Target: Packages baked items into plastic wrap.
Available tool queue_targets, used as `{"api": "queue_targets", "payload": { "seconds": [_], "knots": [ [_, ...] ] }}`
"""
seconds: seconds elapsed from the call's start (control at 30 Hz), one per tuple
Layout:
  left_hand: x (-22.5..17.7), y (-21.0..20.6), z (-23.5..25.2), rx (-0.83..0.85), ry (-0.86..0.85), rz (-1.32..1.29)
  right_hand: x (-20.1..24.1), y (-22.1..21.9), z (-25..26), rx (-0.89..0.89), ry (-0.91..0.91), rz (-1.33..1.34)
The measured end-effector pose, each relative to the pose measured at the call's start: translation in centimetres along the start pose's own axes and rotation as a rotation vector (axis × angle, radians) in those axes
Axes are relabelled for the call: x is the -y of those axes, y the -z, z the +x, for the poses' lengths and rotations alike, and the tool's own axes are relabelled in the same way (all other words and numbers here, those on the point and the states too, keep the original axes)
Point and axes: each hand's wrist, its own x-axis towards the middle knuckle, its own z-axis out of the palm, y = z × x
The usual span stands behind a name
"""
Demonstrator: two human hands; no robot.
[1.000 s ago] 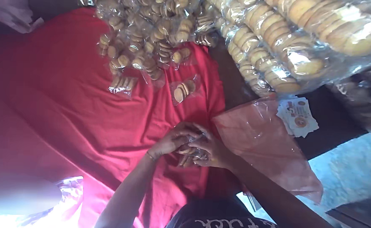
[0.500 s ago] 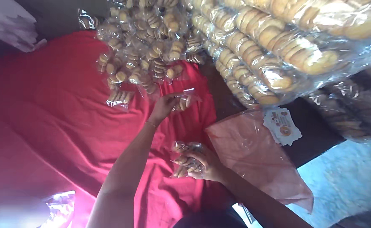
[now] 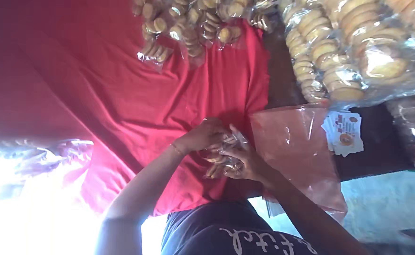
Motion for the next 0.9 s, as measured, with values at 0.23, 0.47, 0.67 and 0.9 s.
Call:
{"api": "queue_targets", "payload": {
  "seconds": [0.23, 0.47, 0.67, 0.9],
  "knots": [
    [-1.2, -7.2, -6.1, -0.539, 0.012, -0.573, 0.2, -1.3, -0.1, -0.002, 0.202, -0.031],
    [-6.6, -5.1, -19.1, -0.942, 0.323, -0.015, 6.4, -2.2, -1.8, 0.342, 0.047, 0.074],
    [-0.7, 4.1, -38.9, -0.675, 1.191, 0.58, 13.1, -8.5, 6.2, 0.42, -0.354, 1.097],
    [-0.7, 7.2, -46.3, -0.944, 0.857, 0.131, 24.8, -29.6, 19.4, 0.625, -0.379, 1.036]
  ]
}}
